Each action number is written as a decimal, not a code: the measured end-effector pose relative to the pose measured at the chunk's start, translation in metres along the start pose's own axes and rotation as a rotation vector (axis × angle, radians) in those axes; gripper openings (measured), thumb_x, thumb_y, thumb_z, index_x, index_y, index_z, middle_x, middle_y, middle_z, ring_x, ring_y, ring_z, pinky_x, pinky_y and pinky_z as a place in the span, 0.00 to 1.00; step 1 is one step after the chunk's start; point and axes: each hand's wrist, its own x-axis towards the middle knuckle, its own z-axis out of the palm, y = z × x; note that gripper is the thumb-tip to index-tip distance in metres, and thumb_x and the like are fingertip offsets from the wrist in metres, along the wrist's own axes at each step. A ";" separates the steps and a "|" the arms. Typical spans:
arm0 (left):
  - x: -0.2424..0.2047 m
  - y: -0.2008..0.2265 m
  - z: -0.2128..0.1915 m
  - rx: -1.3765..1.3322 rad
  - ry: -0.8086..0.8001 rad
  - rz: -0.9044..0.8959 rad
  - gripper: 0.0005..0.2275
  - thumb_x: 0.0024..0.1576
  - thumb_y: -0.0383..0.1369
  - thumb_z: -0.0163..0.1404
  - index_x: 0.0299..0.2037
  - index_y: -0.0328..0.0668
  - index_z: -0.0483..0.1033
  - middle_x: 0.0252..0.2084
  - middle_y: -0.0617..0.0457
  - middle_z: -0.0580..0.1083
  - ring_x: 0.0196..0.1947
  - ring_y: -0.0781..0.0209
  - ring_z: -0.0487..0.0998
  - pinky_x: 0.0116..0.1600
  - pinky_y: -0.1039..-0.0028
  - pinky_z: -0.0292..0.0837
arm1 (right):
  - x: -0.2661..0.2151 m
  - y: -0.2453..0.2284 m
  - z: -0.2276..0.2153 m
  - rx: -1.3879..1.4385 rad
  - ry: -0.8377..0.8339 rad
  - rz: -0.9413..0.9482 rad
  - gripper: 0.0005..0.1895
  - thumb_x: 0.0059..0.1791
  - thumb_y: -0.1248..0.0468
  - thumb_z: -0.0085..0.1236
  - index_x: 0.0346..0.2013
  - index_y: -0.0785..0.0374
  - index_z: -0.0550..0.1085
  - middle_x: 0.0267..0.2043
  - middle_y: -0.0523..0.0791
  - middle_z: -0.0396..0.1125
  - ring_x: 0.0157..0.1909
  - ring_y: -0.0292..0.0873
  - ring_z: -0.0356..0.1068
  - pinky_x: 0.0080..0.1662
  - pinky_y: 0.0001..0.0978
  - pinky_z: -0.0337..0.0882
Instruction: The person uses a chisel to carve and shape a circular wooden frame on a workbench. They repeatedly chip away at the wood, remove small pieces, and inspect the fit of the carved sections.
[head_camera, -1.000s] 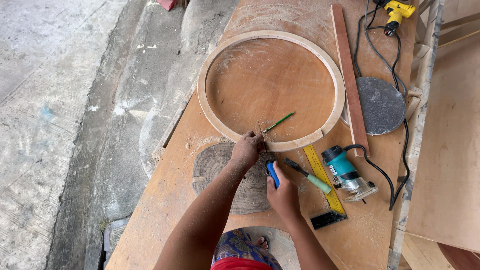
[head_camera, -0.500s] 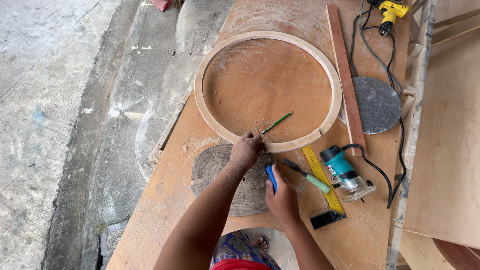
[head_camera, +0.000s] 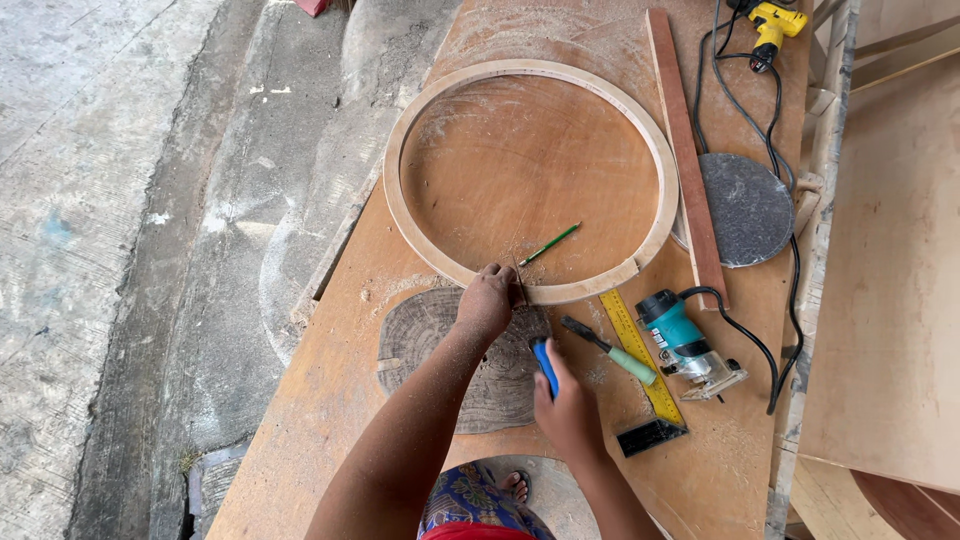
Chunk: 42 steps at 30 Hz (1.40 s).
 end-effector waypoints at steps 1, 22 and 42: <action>-0.001 0.001 0.002 -0.003 0.003 -0.003 0.08 0.55 0.33 0.58 0.40 0.44 0.72 0.41 0.45 0.71 0.40 0.40 0.76 0.42 0.52 0.71 | -0.006 0.002 -0.003 -0.004 -0.003 -0.003 0.32 0.53 0.60 0.52 0.73 0.55 0.60 0.29 0.44 0.73 0.23 0.38 0.69 0.23 0.29 0.70; 0.001 0.007 -0.011 0.081 -0.056 0.014 0.08 0.52 0.33 0.63 0.38 0.43 0.79 0.42 0.43 0.74 0.45 0.35 0.81 0.47 0.56 0.81 | 0.014 -0.030 -0.005 0.103 0.087 -0.045 0.29 0.52 0.67 0.50 0.70 0.63 0.65 0.55 0.62 0.70 0.54 0.64 0.73 0.49 0.54 0.78; -0.017 -0.004 -0.012 0.497 0.028 0.214 0.13 0.54 0.32 0.59 0.48 0.37 0.77 0.50 0.44 0.76 0.63 0.45 0.70 0.76 0.59 0.53 | 0.013 0.005 0.000 0.185 0.170 -0.012 0.29 0.48 0.64 0.56 0.65 0.50 0.73 0.53 0.59 0.73 0.53 0.66 0.73 0.46 0.58 0.76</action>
